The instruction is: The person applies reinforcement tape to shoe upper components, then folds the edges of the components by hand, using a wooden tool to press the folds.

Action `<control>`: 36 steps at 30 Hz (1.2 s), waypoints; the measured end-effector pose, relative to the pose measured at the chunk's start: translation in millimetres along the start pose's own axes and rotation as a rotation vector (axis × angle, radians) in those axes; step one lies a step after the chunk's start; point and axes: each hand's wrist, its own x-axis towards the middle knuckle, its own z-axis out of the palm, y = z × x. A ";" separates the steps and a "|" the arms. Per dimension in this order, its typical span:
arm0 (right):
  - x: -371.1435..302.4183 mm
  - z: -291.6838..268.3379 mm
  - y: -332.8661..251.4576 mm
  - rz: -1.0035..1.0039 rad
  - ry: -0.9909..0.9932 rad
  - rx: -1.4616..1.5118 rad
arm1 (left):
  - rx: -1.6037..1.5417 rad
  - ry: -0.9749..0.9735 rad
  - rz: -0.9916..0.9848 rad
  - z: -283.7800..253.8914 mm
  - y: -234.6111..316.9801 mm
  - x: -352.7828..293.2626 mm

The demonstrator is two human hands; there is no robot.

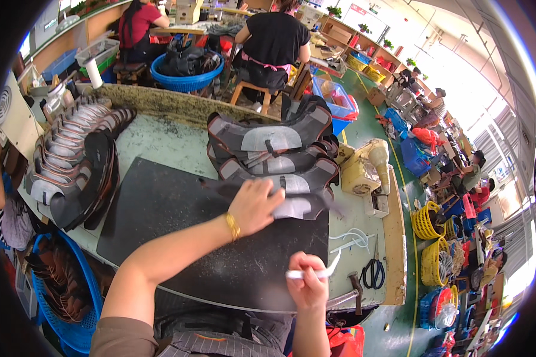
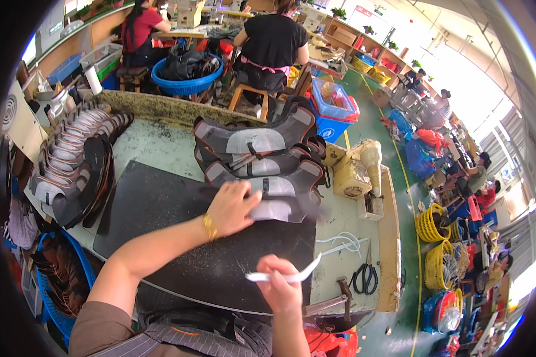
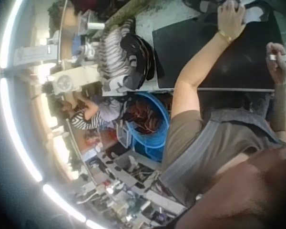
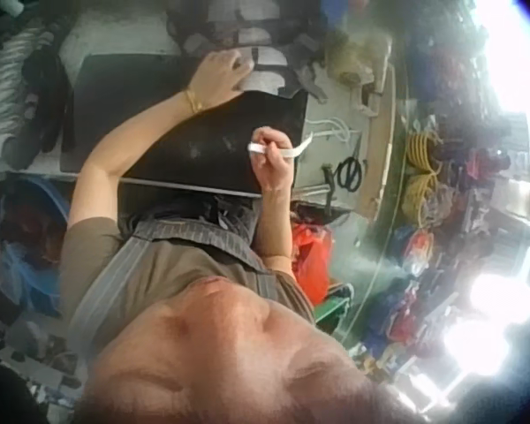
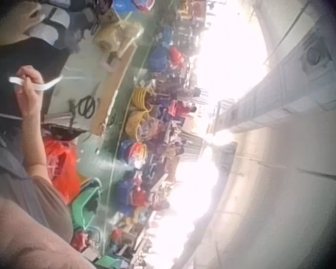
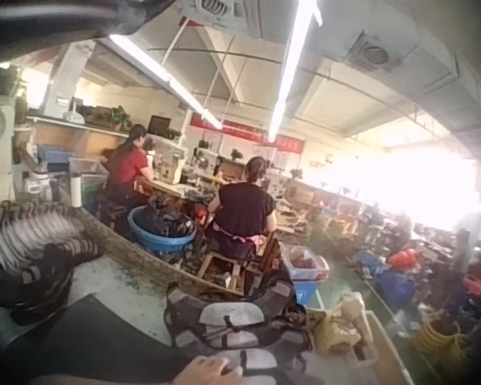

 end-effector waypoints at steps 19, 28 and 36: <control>-0.5 64.8 116.4 0.185 -0.064 -1.372 | -0.153 -0.147 -0.142 -110.2 39.9 -223.1; -7.3 69.1 140.1 0.213 0.040 -1.402 | -0.375 -0.055 -0.331 -109.2 29.9 -231.5; -4.4 65.0 137.3 0.220 0.024 -1.496 | -0.348 -0.198 -0.281 -117.5 23.9 -216.1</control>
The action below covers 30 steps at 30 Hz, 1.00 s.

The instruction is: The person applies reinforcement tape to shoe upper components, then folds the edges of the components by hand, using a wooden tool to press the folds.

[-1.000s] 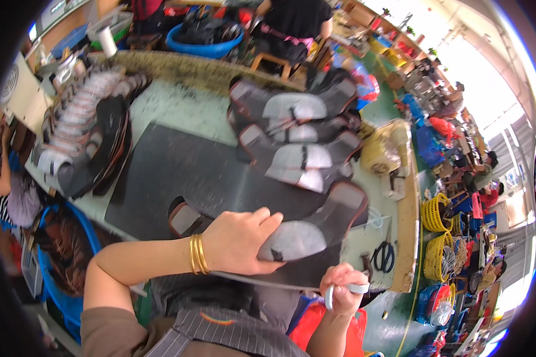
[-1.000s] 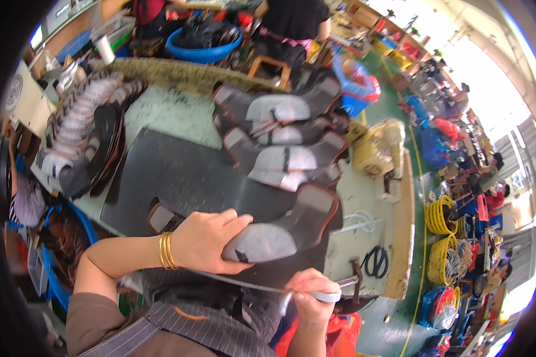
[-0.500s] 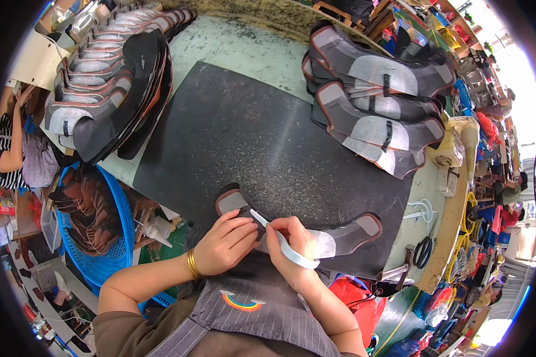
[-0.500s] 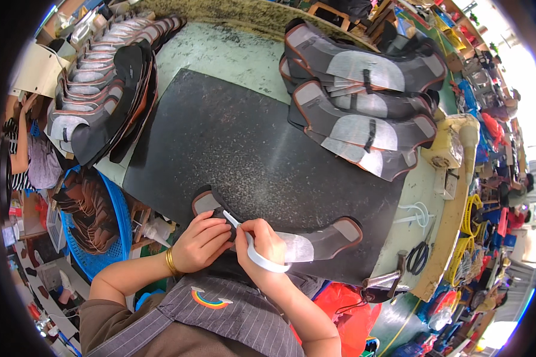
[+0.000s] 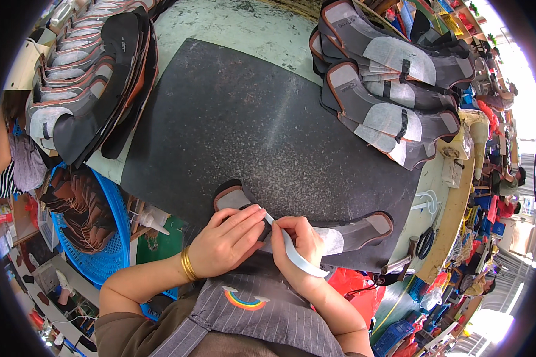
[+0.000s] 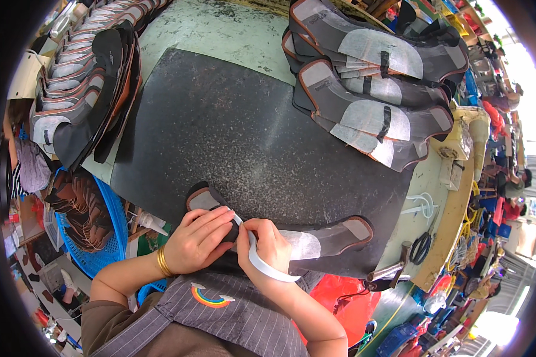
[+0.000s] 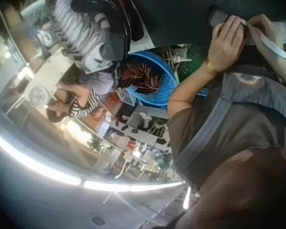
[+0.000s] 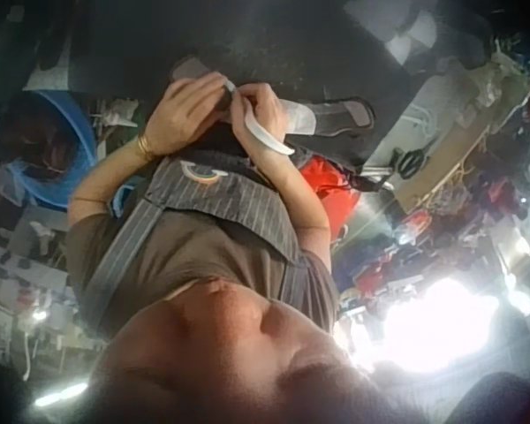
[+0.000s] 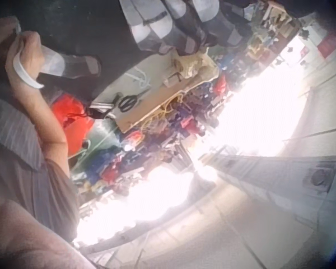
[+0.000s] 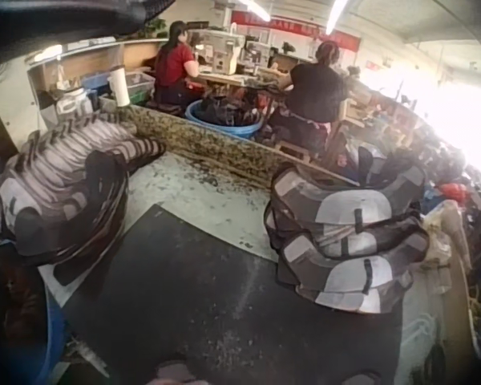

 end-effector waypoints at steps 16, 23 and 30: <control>-3.9 -36.3 1.7 0.167 0.024 -0.018 | 0.165 -0.128 -0.063 1.4 19.4 8.5; -13.1 -50.5 27.0 0.203 0.095 0.057 | -0.156 -0.136 -0.004 30.4 33.1 14.6; -24.0 -80.0 51.9 0.273 0.115 0.270 | 0.101 -0.212 0.035 33.2 47.2 19.6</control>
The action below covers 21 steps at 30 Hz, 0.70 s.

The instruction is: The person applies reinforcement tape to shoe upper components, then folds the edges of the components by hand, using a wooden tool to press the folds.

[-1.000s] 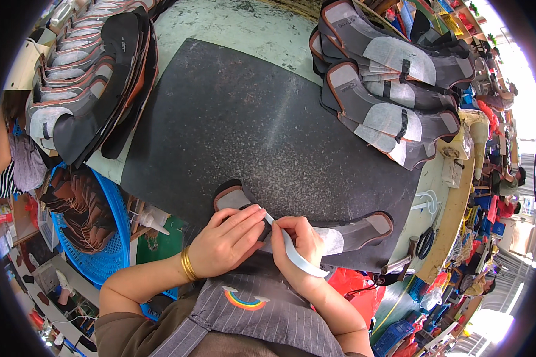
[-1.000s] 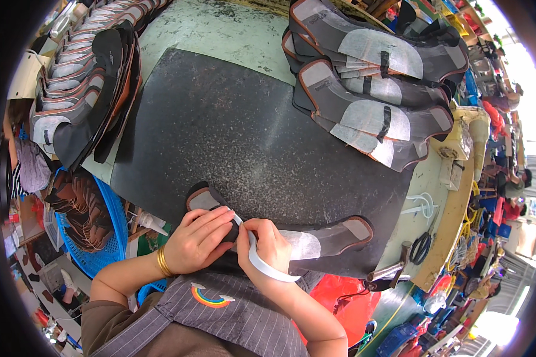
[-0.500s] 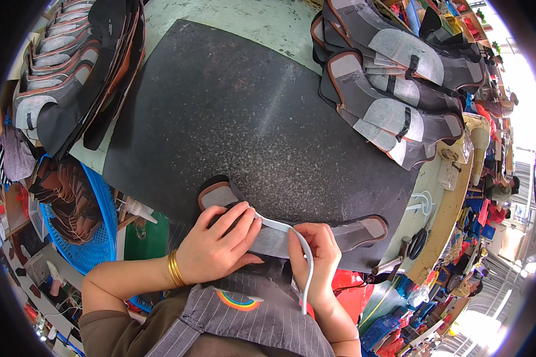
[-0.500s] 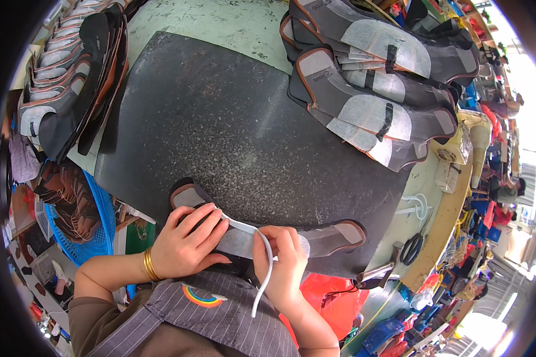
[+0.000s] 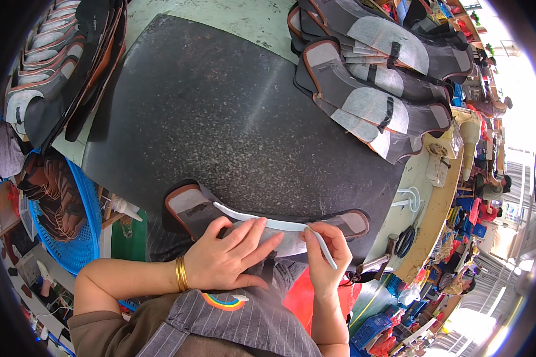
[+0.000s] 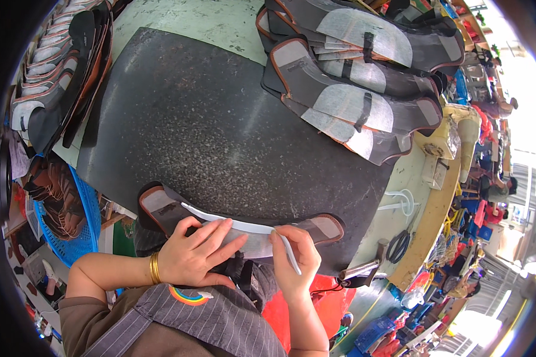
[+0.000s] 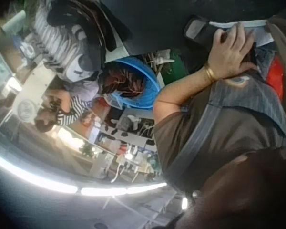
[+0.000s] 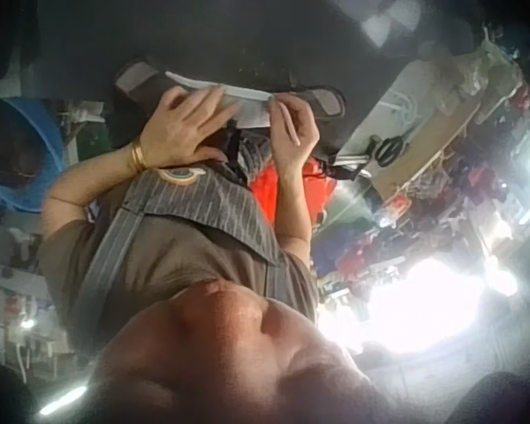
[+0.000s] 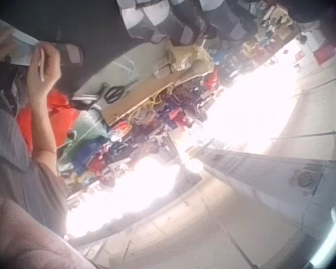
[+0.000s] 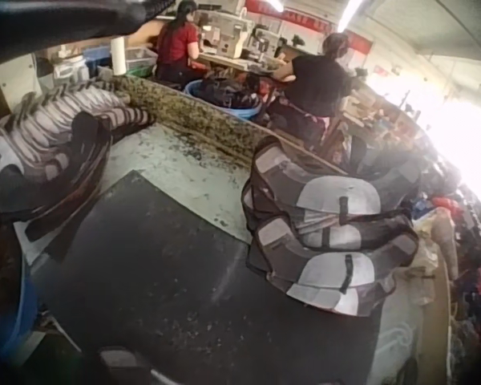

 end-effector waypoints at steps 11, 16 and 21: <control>5.3 -2.1 -11.1 0.052 -0.065 0.062 | 0.088 0.011 -0.076 11.1 15.8 7.9; 8.8 -5.3 -23.6 -0.128 -0.199 0.194 | 0.167 0.034 -0.035 21.3 24.0 1.2; 18.1 -3.3 -20.8 -0.055 -0.108 0.096 | 0.174 0.053 -0.045 28.9 22.8 -2.5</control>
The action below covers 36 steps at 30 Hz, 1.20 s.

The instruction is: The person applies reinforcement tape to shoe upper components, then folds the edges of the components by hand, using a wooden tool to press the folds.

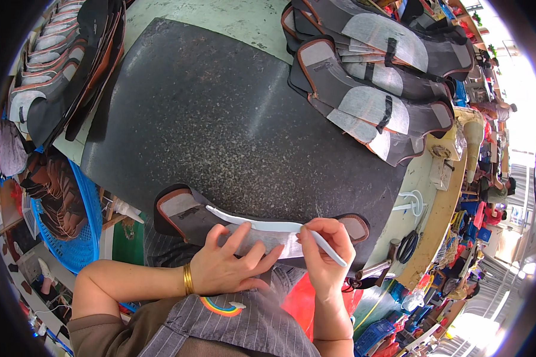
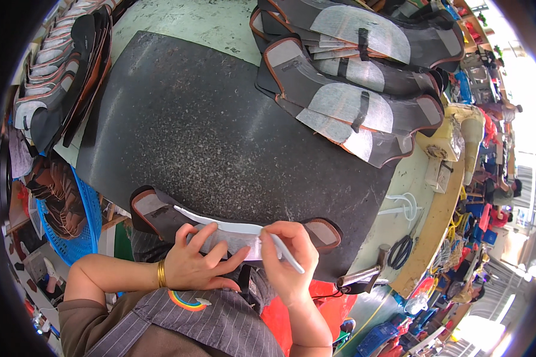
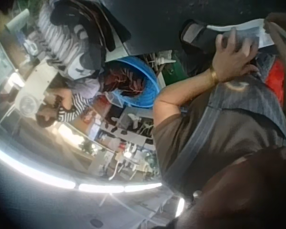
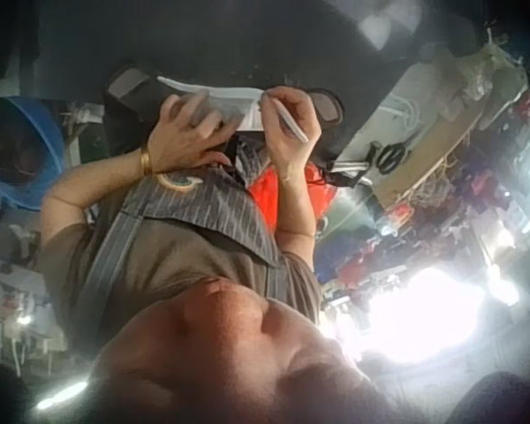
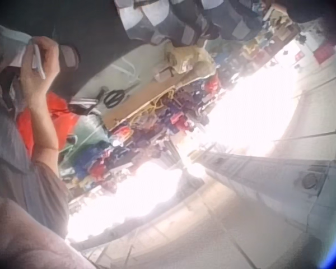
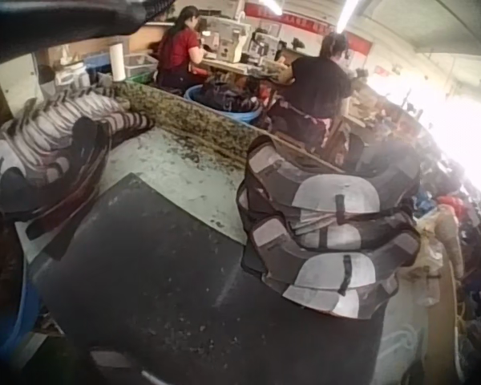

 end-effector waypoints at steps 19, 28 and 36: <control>1.8 -1.0 17.5 -0.085 0.011 -0.466 | -0.170 0.093 0.023 -2.6 6.2 31.7; -0.5 -35.8 37.0 -0.003 0.073 -0.235 | -0.008 -0.062 0.047 -5.7 18.6 47.3; 10.9 -38.6 39.5 0.145 0.087 -0.065 | 0.125 -0.107 0.038 -0.1 28.8 57.4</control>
